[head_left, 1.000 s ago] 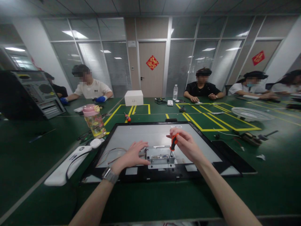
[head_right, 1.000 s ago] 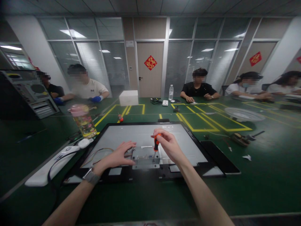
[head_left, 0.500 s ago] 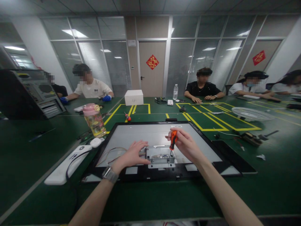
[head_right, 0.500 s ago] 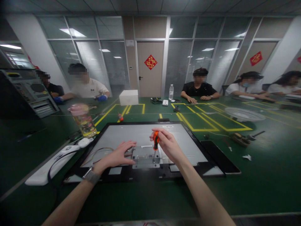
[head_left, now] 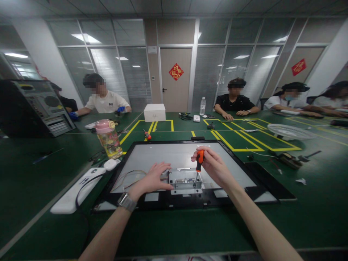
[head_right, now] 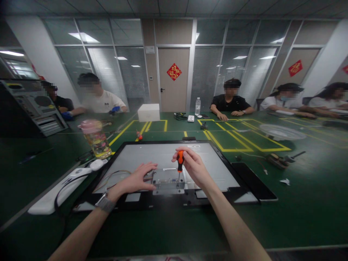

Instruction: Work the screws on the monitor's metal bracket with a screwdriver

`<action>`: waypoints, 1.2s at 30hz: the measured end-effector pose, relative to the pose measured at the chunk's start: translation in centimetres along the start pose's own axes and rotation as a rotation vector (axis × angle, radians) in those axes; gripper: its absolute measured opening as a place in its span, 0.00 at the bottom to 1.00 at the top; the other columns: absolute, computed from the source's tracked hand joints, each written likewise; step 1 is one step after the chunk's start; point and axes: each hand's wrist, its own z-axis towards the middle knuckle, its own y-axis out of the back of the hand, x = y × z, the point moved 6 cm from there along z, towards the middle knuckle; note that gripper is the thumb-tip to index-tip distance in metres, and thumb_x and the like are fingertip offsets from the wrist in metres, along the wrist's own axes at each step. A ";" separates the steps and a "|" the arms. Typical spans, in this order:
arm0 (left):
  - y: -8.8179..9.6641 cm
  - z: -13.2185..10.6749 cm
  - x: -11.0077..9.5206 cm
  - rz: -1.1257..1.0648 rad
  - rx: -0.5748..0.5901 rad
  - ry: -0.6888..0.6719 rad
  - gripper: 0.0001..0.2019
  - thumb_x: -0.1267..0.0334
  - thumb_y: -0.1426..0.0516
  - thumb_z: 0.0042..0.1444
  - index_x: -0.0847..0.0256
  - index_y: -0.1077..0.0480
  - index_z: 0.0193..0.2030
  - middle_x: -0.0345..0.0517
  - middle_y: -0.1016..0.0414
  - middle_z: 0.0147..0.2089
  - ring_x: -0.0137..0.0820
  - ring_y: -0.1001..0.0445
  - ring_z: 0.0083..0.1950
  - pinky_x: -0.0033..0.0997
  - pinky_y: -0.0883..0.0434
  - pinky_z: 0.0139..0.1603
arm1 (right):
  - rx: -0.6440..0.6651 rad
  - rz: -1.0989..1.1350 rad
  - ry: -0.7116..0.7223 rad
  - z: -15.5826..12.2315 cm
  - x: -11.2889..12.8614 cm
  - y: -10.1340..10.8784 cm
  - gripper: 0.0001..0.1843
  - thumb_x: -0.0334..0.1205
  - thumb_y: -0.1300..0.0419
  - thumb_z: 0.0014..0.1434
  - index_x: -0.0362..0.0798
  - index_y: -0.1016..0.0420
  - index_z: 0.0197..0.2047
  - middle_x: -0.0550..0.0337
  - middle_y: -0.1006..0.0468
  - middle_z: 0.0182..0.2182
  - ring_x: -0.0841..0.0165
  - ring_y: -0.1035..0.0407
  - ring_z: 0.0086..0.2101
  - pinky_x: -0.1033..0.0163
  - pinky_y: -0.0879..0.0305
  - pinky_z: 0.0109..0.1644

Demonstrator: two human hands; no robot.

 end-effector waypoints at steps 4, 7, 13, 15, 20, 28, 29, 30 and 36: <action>0.0 0.0 -0.1 -0.009 0.009 -0.001 0.38 0.44 0.35 0.43 0.53 0.38 0.61 0.50 0.43 0.69 0.45 0.52 0.71 0.51 0.62 0.71 | -0.055 -0.071 0.023 -0.1 0.0 0.3 0.11 0.50 0.35 0.55 0.54 0.23 0.38 0.60 0.24 0.36 0.65 0.29 0.39 0.54 0.34 0.52; 0.1 0.0 -0.1 -0.004 0.007 0.007 0.38 0.44 0.35 0.44 0.53 0.37 0.61 0.50 0.43 0.69 0.45 0.51 0.71 0.50 0.62 0.71 | -0.050 -0.094 0.018 -0.1 0.1 0.3 0.12 0.51 0.36 0.55 0.54 0.23 0.39 0.60 0.24 0.33 0.65 0.29 0.36 0.56 0.32 0.47; 0.1 0.0 -0.3 0.007 0.013 0.012 0.38 0.45 0.34 0.43 0.53 0.37 0.60 0.50 0.43 0.69 0.46 0.51 0.71 0.51 0.61 0.71 | -0.027 -0.028 0.019 -0.1 -0.1 0.0 0.12 0.50 0.39 0.59 0.54 0.23 0.43 0.59 0.23 0.34 0.65 0.28 0.37 0.56 0.32 0.47; 0.1 0.0 -0.4 0.015 0.016 0.015 0.37 0.46 0.34 0.44 0.54 0.37 0.60 0.50 0.43 0.69 0.46 0.51 0.71 0.51 0.61 0.71 | -0.042 -0.045 0.026 -0.1 -0.2 0.1 0.12 0.50 0.36 0.56 0.54 0.23 0.40 0.60 0.23 0.36 0.66 0.28 0.38 0.55 0.34 0.50; 0.2 -0.1 -0.5 0.022 0.017 0.021 0.37 0.47 0.34 0.44 0.53 0.37 0.60 0.50 0.44 0.69 0.45 0.52 0.71 0.51 0.60 0.71 | -0.039 -0.080 0.027 -0.1 -0.1 0.3 0.12 0.50 0.38 0.58 0.54 0.23 0.42 0.60 0.23 0.34 0.65 0.29 0.36 0.56 0.33 0.47; 0.3 -0.1 -0.7 0.007 0.025 0.030 0.37 0.46 0.34 0.44 0.54 0.38 0.61 0.50 0.44 0.69 0.45 0.52 0.72 0.51 0.61 0.71 | -0.015 -0.094 0.036 -0.1 0.1 -0.1 0.15 0.48 0.41 0.60 0.52 0.25 0.47 0.57 0.23 0.35 0.62 0.29 0.38 0.54 0.33 0.46; 0.3 -0.1 -0.6 0.006 0.022 0.027 0.37 0.45 0.34 0.44 0.54 0.37 0.60 0.50 0.44 0.69 0.45 0.52 0.72 0.51 0.61 0.71 | -0.032 -0.138 0.053 -0.1 0.1 0.1 0.14 0.48 0.40 0.59 0.53 0.25 0.46 0.58 0.24 0.35 0.62 0.30 0.38 0.54 0.33 0.46; 0.2 -0.1 -0.6 0.004 0.020 0.023 0.37 0.45 0.35 0.44 0.53 0.37 0.60 0.50 0.44 0.69 0.45 0.52 0.72 0.51 0.61 0.71 | -0.056 -0.190 0.075 -0.2 0.1 0.3 0.13 0.47 0.38 0.57 0.54 0.24 0.45 0.59 0.24 0.35 0.63 0.30 0.38 0.55 0.33 0.45; 0.2 -0.1 -0.4 0.002 0.014 0.012 0.37 0.45 0.35 0.44 0.53 0.37 0.60 0.50 0.43 0.69 0.45 0.51 0.71 0.50 0.61 0.71 | -0.181 -0.447 0.266 -0.7 1.6 0.5 0.07 0.44 0.36 0.55 0.55 0.23 0.38 0.60 0.28 0.35 0.64 0.33 0.37 0.58 0.34 0.43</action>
